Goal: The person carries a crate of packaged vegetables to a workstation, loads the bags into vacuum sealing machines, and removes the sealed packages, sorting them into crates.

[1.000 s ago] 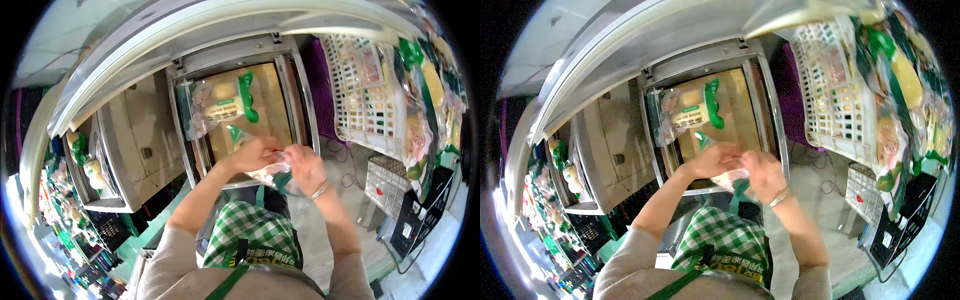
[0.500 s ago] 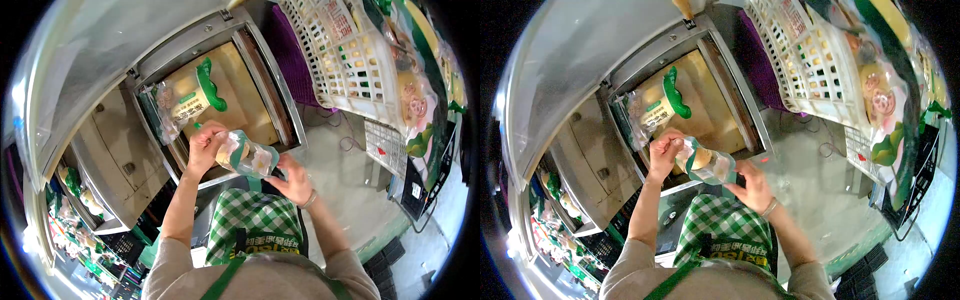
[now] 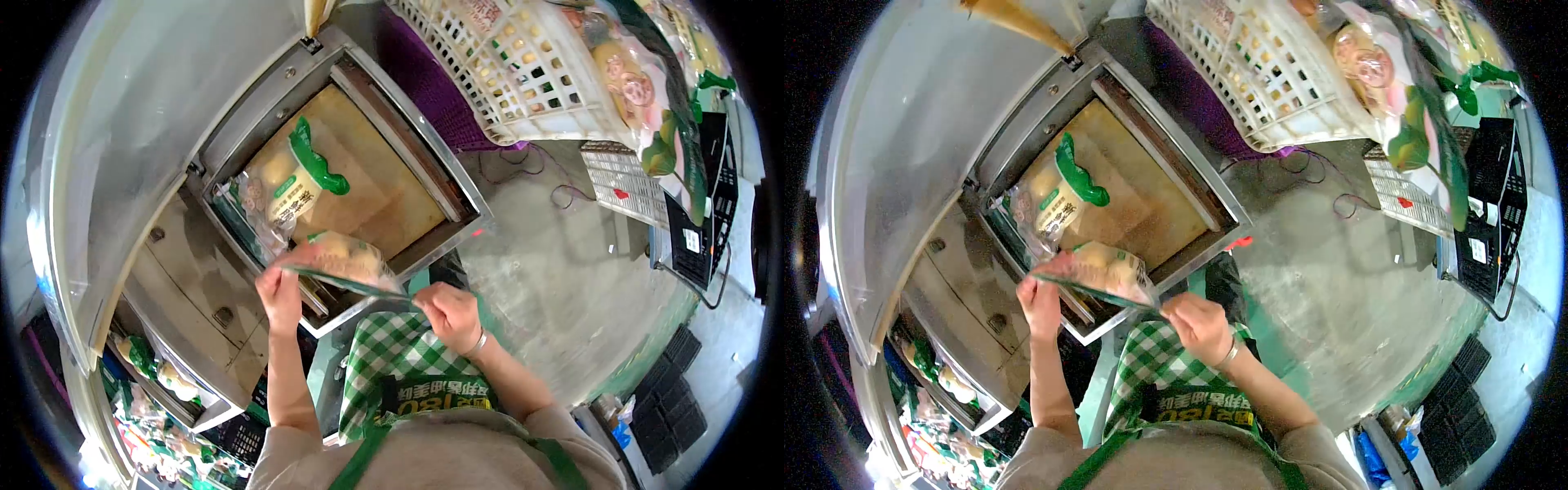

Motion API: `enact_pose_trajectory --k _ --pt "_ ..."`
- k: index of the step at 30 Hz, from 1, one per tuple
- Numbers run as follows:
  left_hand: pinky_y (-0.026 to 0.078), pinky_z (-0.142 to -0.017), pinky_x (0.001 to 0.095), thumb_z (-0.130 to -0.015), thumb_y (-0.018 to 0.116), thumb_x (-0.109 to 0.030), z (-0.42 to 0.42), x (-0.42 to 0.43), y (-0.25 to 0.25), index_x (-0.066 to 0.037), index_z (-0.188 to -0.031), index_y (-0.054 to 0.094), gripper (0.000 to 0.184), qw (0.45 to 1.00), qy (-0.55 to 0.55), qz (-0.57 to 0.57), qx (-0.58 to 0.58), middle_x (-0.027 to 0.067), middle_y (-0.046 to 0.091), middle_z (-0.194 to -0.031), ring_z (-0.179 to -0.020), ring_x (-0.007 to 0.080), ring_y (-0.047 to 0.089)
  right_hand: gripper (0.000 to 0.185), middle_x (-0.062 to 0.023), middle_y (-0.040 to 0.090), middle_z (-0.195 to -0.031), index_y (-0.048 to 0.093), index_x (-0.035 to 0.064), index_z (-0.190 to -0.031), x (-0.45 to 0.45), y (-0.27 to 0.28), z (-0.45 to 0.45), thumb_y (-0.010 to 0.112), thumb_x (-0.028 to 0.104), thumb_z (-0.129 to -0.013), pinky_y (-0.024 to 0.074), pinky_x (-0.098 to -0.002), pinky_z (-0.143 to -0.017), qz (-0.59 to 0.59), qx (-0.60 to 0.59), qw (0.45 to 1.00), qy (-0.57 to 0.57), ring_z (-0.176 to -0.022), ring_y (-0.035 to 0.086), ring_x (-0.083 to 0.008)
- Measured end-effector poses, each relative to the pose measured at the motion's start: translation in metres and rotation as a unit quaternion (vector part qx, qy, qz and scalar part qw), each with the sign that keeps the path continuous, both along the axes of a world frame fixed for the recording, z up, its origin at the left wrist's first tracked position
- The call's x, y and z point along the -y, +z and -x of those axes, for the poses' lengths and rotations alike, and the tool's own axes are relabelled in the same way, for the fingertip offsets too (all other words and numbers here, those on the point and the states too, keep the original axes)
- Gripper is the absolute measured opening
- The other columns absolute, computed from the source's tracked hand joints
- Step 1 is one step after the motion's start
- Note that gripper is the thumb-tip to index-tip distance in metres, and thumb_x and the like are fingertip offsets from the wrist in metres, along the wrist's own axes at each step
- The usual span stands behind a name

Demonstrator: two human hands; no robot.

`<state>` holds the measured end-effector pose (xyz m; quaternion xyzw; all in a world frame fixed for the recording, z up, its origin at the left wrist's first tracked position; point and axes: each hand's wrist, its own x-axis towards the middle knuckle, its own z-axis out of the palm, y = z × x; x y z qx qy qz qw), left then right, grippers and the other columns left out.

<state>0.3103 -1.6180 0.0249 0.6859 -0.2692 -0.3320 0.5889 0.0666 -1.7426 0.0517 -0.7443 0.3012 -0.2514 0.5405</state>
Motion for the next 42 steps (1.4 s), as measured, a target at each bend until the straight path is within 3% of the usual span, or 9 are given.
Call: enact_pose_trajectory --k 5,8,10,15,18,30,33,36,42 --pt "0.04 -0.062 0.0242 -0.089 0.046 -0.009 0.018 0.016 0.037 0.001 -0.074 0.057 0.021 0.994 0.104 -0.002 -0.039 0.0036 0.058 -0.069 -0.066 0.0103 0.052 0.008 -0.0125 0.061 -0.074 0.052 -0.0006 -0.078 -0.012 0.007 0.007 0.059 -0.003 -0.076 0.0483 -0.0263 -0.052 -0.022 -0.024 0.999 -0.013 -0.061 0.062 -0.0206" --pt "0.036 -0.049 0.0221 -0.086 0.051 -0.01 0.014 0.07 0.031 0.001 -0.071 0.057 0.02 0.964 0.026 -0.167 0.206 0.0011 0.052 -0.06 -0.055 0.008 0.046 0.005 -0.0126 0.059 -0.073 0.054 0.0007 -0.076 -0.005 -0.008 0.0 0.059 0.0 -0.077 0.048 -0.0277 -0.053 -0.156 -0.11 0.971 -0.141 -0.061 0.061 -0.0223" --pt "0.036 -0.046 0.0244 -0.085 0.053 -0.009 0.02 0.115 0.001 0.002 -0.07 0.058 0.019 0.98 0.013 -0.136 0.144 0.0034 0.051 -0.057 -0.052 0.0085 0.047 0.022 -0.0111 0.057 -0.067 0.047 0.0024 -0.095 0.01 -0.036 -0.008 0.061 0.002 -0.077 0.0476 -0.0278 -0.051 -0.129 -0.112 0.956 -0.239 -0.056 0.061 -0.0214" --pt "0.038 -0.047 0.0291 -0.084 0.056 -0.013 0.019 0.172 -0.059 0.001 -0.073 0.06 0.018 0.98 -0.046 -0.175 0.088 0.0115 0.053 -0.057 -0.049 0.015 0.05 0.023 -0.0103 0.059 -0.069 0.046 0.0094 -0.094 0.044 -0.063 -0.012 0.06 0.004 -0.077 0.0459 -0.0346 -0.048 -0.011 -0.239 0.944 -0.228 -0.057 0.06 -0.0267" --pt "0.038 -0.048 0.0314 -0.084 0.055 -0.015 0.02 0.181 -0.062 0.0 -0.071 0.059 0.02 0.966 -0.07 -0.191 0.16 0.0139 0.054 -0.057 -0.049 0.0203 0.051 0.019 -0.0084 0.06 -0.071 0.048 0.0125 -0.09 0.057 -0.074 -0.008 0.058 0.005 -0.077 0.0439 -0.038 -0.045 0.127 -0.275 0.941 -0.152 -0.057 0.059 -0.0288" --pt "0.04 -0.049 0.0364 -0.083 0.055 -0.024 0.018 0.213 -0.062 -0.002 -0.068 0.061 0.027 0.948 -0.096 -0.222 0.206 0.0143 0.053 -0.054 -0.049 0.0288 0.053 0.016 -0.0074 0.061 -0.066 0.048 0.015 -0.089 0.081 -0.071 -0.025 0.058 0.014 -0.077 0.0433 -0.0415 -0.047 0.108 -0.416 0.898 -0.097 -0.056 0.058 -0.0297" --pt "0.038 -0.045 0.0311 -0.083 0.057 -0.025 0.011 0.211 -0.082 -0.001 -0.072 0.062 0.027 0.946 -0.104 -0.199 0.235 0.0111 0.053 -0.052 -0.044 0.0164 0.05 0.013 -0.0077 0.061 -0.065 0.051 0.0155 -0.088 0.088 -0.072 -0.023 0.058 0.017 -0.078 0.0428 -0.0424 -0.047 0.112 -0.444 0.884 -0.099 -0.055 0.058 -0.0299" --pt "0.04 -0.05 0.0364 -0.082 0.057 -0.029 0.012 0.209 -0.086 -0.003 -0.067 0.061 0.03 0.953 -0.083 -0.207 0.207 0.0143 0.054 -0.054 -0.05 0.0291 0.054 0.011 -0.008 0.061 -0.064 0.052 0.0151 -0.089 0.092 -0.065 -0.02 0.056 0.019 -0.079 0.0428 -0.0427 -0.047 0.128 -0.467 0.872 -0.074 -0.054 0.058 -0.0301" --pt "0.041 -0.05 0.0372 -0.082 0.056 -0.03 0.01 0.209 -0.086 -0.003 -0.068 0.061 0.031 0.958 -0.093 -0.207 0.177 0.0144 0.056 -0.056 -0.05 0.0299 0.054 0.015 -0.0098 0.058 -0.078 0.053 0.0116 -0.089 0.101 -0.059 -0.012 0.059 0.015 -0.075 0.0444 -0.0405 -0.056 0.161 -0.441 0.881 -0.057 -0.067 0.058 -0.0292"
